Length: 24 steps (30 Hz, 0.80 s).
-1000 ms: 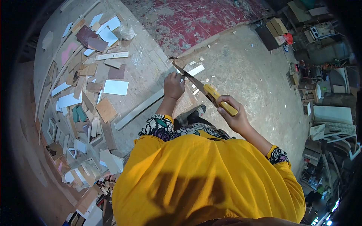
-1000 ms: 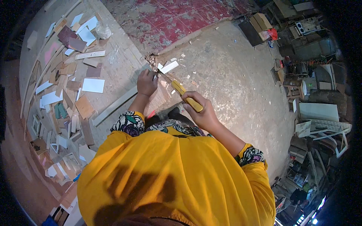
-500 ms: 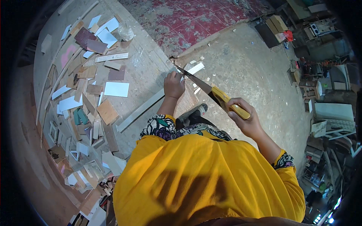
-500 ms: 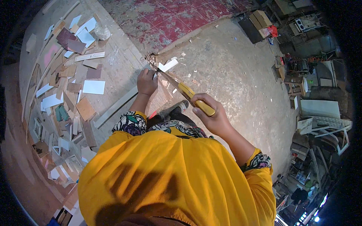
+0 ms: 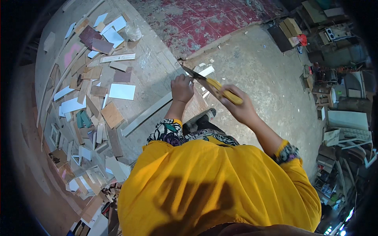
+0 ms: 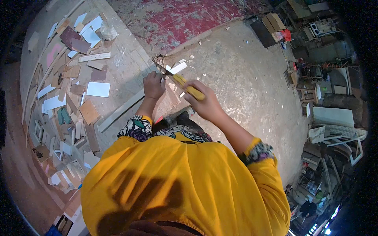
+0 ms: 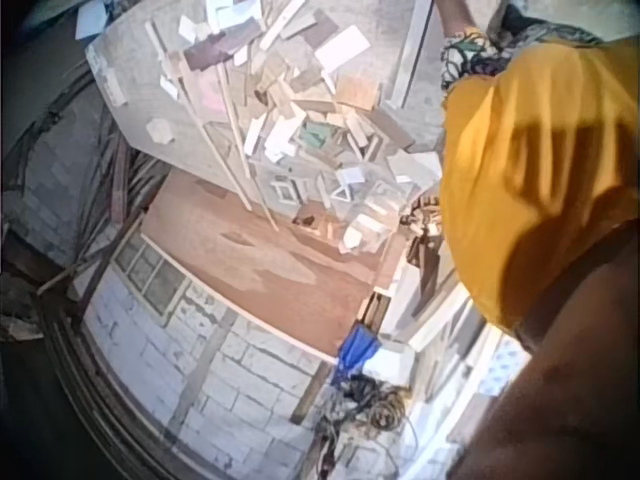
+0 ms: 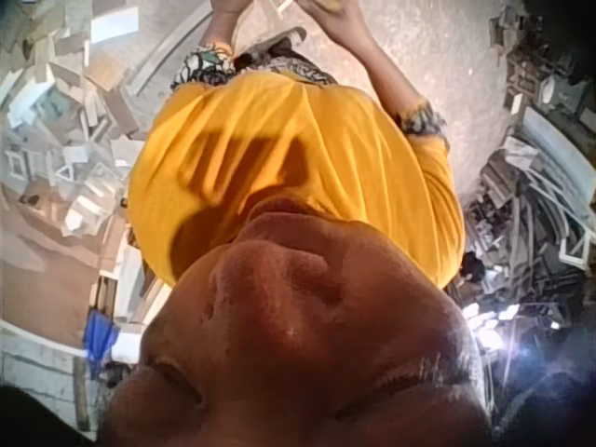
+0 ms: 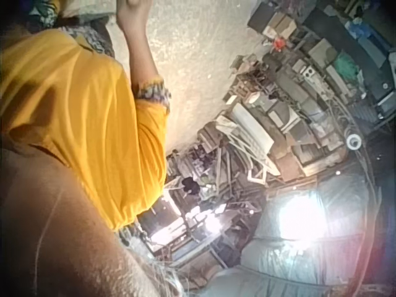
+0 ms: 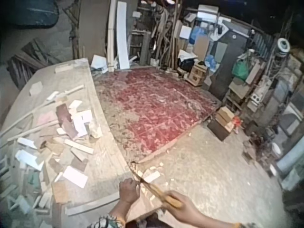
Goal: The person is sawing a piece of wood using a hand saw on a workbench in a cluttered workshop.
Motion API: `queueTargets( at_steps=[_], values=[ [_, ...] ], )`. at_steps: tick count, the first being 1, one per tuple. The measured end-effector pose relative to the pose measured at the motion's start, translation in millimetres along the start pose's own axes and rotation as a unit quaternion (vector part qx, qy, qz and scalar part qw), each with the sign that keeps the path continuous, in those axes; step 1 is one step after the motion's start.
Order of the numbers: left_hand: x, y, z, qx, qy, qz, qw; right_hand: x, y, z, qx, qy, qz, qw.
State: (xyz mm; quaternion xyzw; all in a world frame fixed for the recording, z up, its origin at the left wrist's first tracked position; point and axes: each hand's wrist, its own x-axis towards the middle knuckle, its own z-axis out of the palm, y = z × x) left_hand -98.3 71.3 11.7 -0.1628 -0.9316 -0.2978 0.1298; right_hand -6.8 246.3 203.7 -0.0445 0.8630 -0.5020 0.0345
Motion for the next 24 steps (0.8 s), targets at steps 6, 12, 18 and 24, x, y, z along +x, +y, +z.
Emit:
queueTargets(
  at_steps=[6,12,18,24],
  values=[
    [-5.7,0.0,-3.1,-0.019,-0.007,0.014,1.000,9.3,15.7,11.4,-0.050,0.013,0.015,0.999],
    [4.8,4.8,8.1,0.026,0.005,0.028,0.999,41.5,42.3,34.4,0.023,0.026,0.006,0.999],
    [0.4,-3.0,4.5,0.021,-0.030,-0.007,0.999,-16.5,-11.3,-11.2,0.017,-0.011,0.061,0.998],
    [-0.9,-4.5,7.6,0.015,-0.014,0.038,0.999,5.2,-22.9,-24.1,0.095,-0.032,0.137,0.985]
  ],
)
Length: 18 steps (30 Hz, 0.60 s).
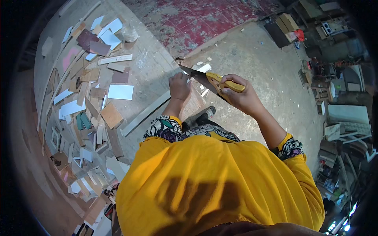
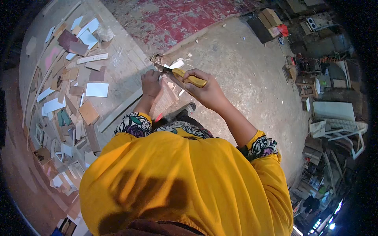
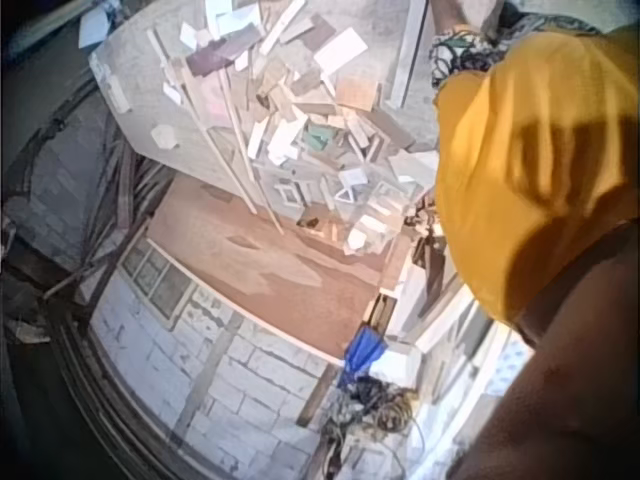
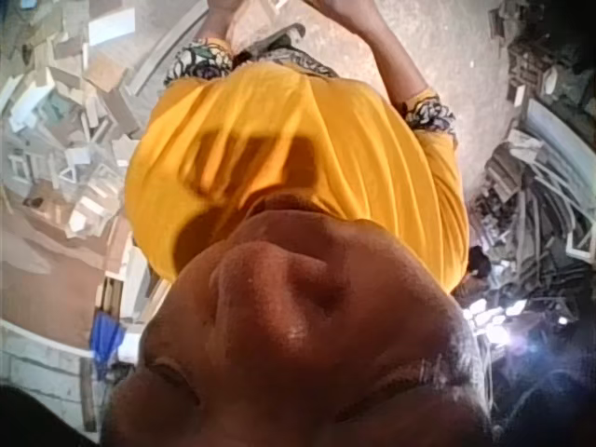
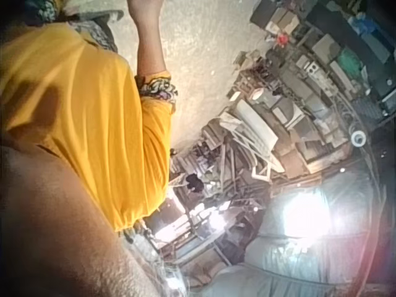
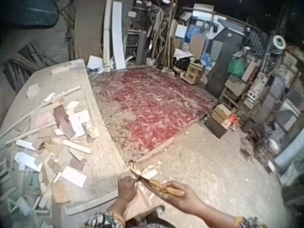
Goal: The person is sawing a piece of wood using a hand saw on a workbench in a cluttered workshop.
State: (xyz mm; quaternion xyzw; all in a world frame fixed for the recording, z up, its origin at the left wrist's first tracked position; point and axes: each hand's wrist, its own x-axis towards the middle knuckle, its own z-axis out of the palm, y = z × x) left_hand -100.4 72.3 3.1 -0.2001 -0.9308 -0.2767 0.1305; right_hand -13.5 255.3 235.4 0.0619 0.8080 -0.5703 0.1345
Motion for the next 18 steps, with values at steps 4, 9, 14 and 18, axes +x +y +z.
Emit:
queueTargets(
  at_steps=[4,9,14,18],
  values=[
    [1.9,5.5,-2.2,-0.003,-0.003,-0.028,1.000,-22.7,25.0,6.1,-0.046,0.030,-0.109,0.993],
    [1.8,3.8,-0.2,0.021,-0.001,-0.042,0.999,-53.8,24.2,10.4,-0.039,0.041,-0.099,0.993],
    [0.3,4.2,2.8,-0.004,0.001,-0.048,0.999,-58.1,11.5,7.8,-0.057,0.021,-0.071,0.996],
    [-0.3,1.9,5.2,-0.018,0.007,-0.043,0.999,-52.8,6.6,4.5,-0.069,0.009,-0.063,0.996]
  ],
)
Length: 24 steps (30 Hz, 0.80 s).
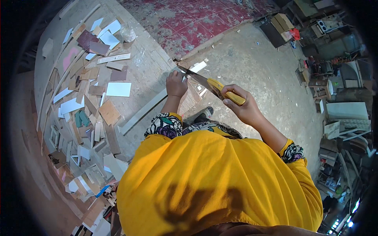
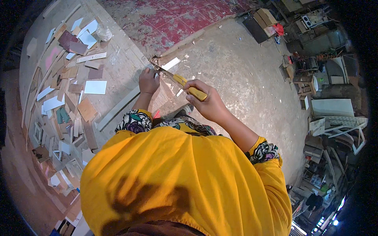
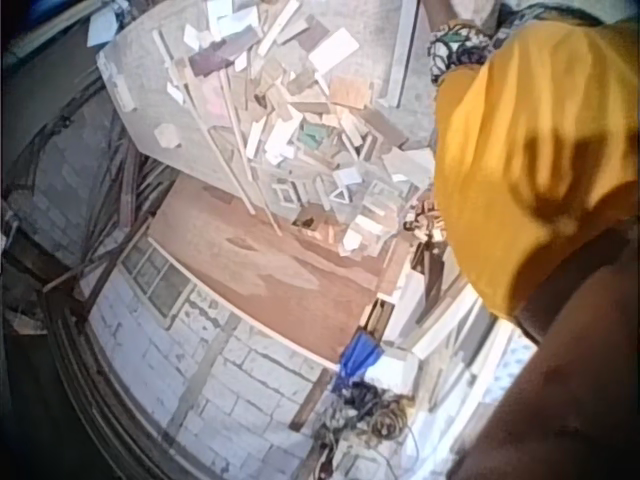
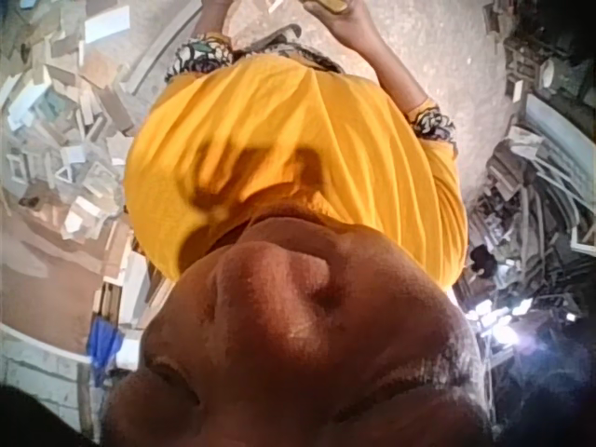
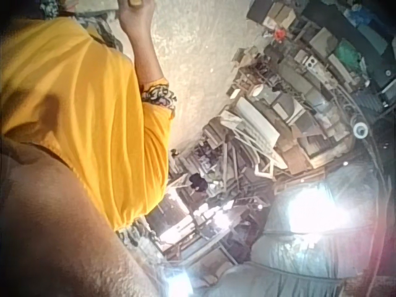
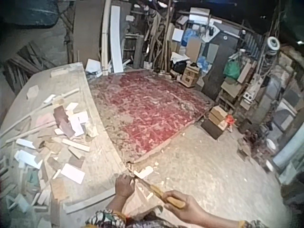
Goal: The person is sawing a piece of wood using a hand saw on a workbench in a cluttered workshop.
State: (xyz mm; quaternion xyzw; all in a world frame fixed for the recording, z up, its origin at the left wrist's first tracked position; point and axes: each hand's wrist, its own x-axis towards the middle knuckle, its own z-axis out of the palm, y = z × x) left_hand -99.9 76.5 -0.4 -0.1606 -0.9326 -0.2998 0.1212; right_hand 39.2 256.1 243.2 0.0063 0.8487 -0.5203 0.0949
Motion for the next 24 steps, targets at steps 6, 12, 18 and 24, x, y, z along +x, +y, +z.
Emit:
queueTargets(
  at_steps=[6,12,18,24],
  values=[
    [-4.9,-0.9,-7.3,-0.017,-0.005,-0.005,1.000,19.6,-8.7,-2.4,-0.005,-0.018,-0.014,1.000],
    [2.0,7.5,-3.5,-0.016,-0.009,0.010,1.000,59.9,35.3,38.4,-0.027,0.035,-0.096,0.994],
    [1.0,9.4,-8.6,-0.002,0.021,0.008,1.000,54.3,34.8,21.3,0.014,0.009,-0.026,1.000],
    [-0.7,10.4,-12.1,0.001,0.005,-0.003,1.000,18.4,10.1,-6.1,0.017,-0.013,-0.017,1.000]
  ],
)
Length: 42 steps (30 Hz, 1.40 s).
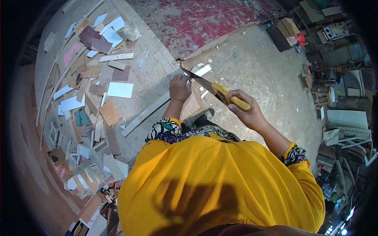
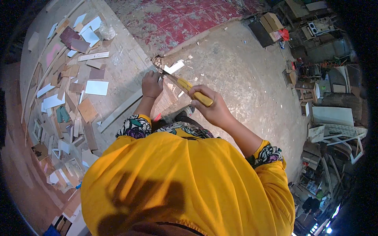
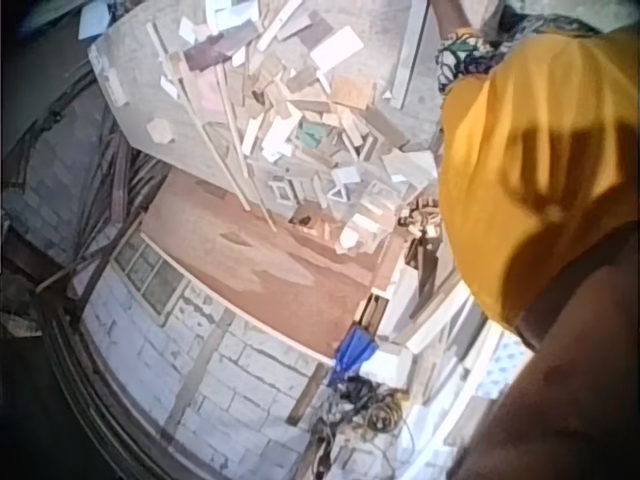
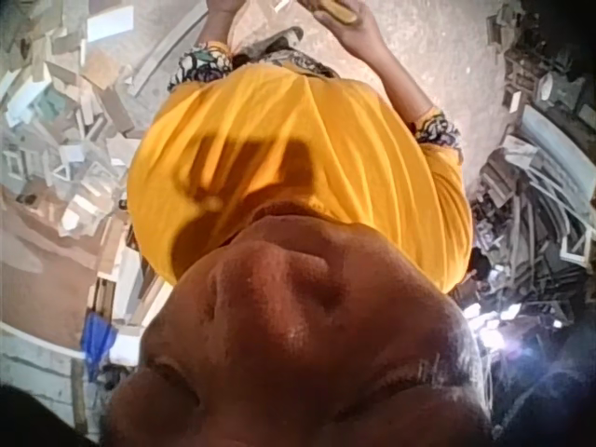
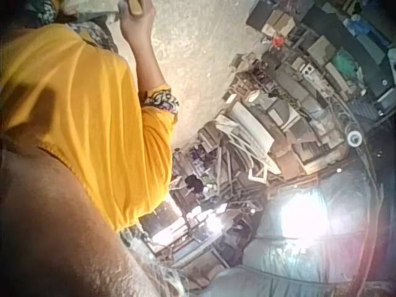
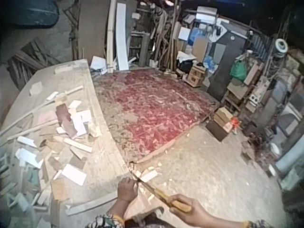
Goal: The person is sawing a piece of wood using a hand saw on a workbench in a cluttered workshop.
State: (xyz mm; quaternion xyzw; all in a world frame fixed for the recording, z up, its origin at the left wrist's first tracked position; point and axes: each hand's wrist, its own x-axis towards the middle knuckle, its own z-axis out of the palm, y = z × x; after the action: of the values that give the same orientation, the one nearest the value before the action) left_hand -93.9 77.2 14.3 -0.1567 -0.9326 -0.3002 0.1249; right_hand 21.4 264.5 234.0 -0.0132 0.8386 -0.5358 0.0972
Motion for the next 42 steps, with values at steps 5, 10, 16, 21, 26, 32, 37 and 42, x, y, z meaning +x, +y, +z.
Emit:
queueTargets(
  at_steps=[5,10,16,21,26,32,37,42],
  values=[
    [-4.0,-5.3,-0.3,-0.018,0.000,0.002,1.000,22.3,9.5,14.1,-0.033,0.010,-0.012,0.999],
    [3.1,2.4,4.9,-0.012,0.002,0.017,1.000,81.0,62.2,55.5,-0.020,0.057,-0.069,0.996],
    [-0.1,-1.9,2.0,-0.008,0.006,0.001,1.000,46.0,25.0,27.0,-0.033,0.033,-0.047,0.998],
    [1.2,-5.7,5.1,-0.025,-0.006,0.009,1.000,26.4,-2.5,3.9,-0.022,0.011,0.007,1.000],
    [4.7,-8.0,3.5,-0.050,0.023,0.010,0.998,45.3,2.0,2.8,-0.010,0.009,-0.026,1.000],
    [6.4,-6.7,5.6,-0.023,-0.001,-0.009,1.000,10.4,24.9,11.0,0.023,0.037,-0.055,0.998],
    [-13.1,3.3,4.8,-0.012,-0.022,0.019,1.000,-10.1,18.8,16.4,0.018,0.036,-0.025,0.999],
    [-23.5,5.5,3.7,-0.016,-0.033,0.024,0.999,-7.0,1.3,16.8,0.005,0.029,0.000,1.000]
  ],
)
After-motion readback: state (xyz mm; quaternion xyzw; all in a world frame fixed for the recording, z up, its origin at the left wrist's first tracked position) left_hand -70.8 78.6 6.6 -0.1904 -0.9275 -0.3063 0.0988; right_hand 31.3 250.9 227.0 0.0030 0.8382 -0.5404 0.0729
